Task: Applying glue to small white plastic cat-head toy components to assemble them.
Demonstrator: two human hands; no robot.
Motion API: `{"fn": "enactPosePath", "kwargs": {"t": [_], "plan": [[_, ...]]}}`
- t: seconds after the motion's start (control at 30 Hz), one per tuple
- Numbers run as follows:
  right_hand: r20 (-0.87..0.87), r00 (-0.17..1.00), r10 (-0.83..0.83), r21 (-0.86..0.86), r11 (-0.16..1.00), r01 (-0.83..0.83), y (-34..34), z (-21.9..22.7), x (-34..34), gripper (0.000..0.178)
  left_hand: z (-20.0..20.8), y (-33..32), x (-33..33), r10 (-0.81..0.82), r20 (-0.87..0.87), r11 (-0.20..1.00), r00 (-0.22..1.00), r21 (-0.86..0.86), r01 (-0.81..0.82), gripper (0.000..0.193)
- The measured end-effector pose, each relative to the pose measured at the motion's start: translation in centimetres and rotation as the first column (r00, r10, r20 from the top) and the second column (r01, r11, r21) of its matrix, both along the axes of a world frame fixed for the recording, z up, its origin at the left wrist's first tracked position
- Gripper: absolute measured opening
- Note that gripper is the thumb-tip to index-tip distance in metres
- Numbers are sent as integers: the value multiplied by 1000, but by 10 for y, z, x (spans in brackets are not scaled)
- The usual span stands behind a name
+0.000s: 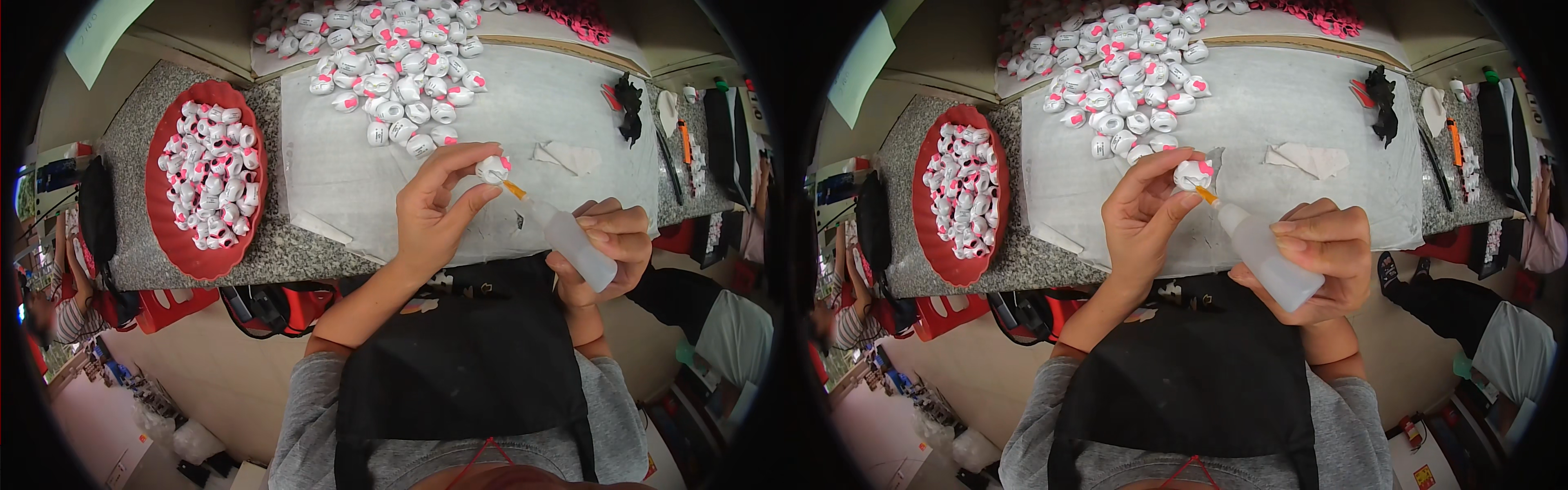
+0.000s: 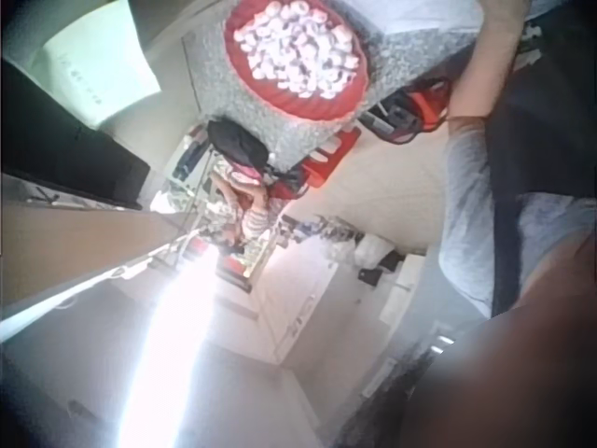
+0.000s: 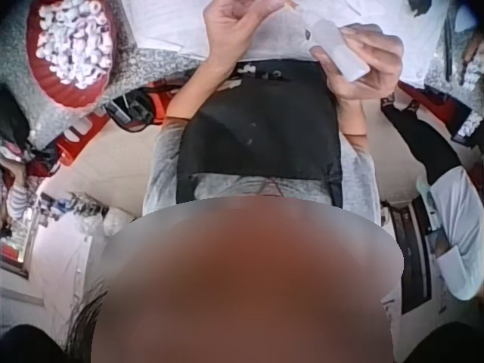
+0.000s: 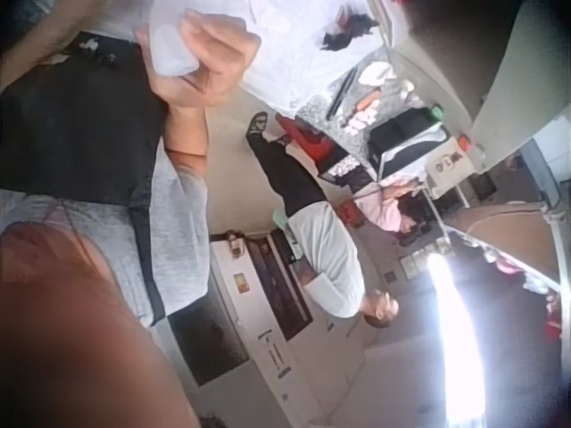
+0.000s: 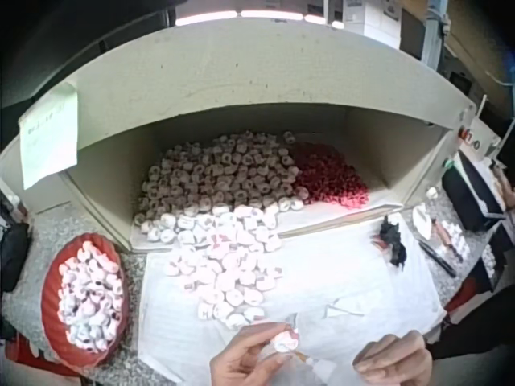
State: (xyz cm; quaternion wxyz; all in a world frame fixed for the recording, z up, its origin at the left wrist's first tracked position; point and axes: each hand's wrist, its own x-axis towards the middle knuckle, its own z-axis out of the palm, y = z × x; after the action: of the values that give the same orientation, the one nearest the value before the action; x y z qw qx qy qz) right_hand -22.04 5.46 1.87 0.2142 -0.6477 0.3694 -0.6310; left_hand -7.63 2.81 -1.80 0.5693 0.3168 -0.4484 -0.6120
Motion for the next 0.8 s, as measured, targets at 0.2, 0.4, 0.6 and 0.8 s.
{"fn": "enactPosePath", "kwargs": {"t": [0.2, 0.4, 0.6, 0.8], "plan": [[-46, 999, 27, 32, 999, -25, 1, 4, -2, 37, -3, 0, -1, 31, 24, 999, 999, -27, -30, 31], [-23, 999, -24, 28, 999, 25, -2, 3, -9, 37, -3, -3, -2, 43, 81, 996, 996, -79, -37, 30], [123, 991, 42, 242, 968, -71, -31, 1, -41, 26, 0, -1, 1, 114, -15, 993, 993, 16, -114, 32], [-8, 998, 67, 523, 851, -53, -117, -6, -72, 25, -1, -1, 0, 85, -108, 996, 991, 31, -82, 33]]}}
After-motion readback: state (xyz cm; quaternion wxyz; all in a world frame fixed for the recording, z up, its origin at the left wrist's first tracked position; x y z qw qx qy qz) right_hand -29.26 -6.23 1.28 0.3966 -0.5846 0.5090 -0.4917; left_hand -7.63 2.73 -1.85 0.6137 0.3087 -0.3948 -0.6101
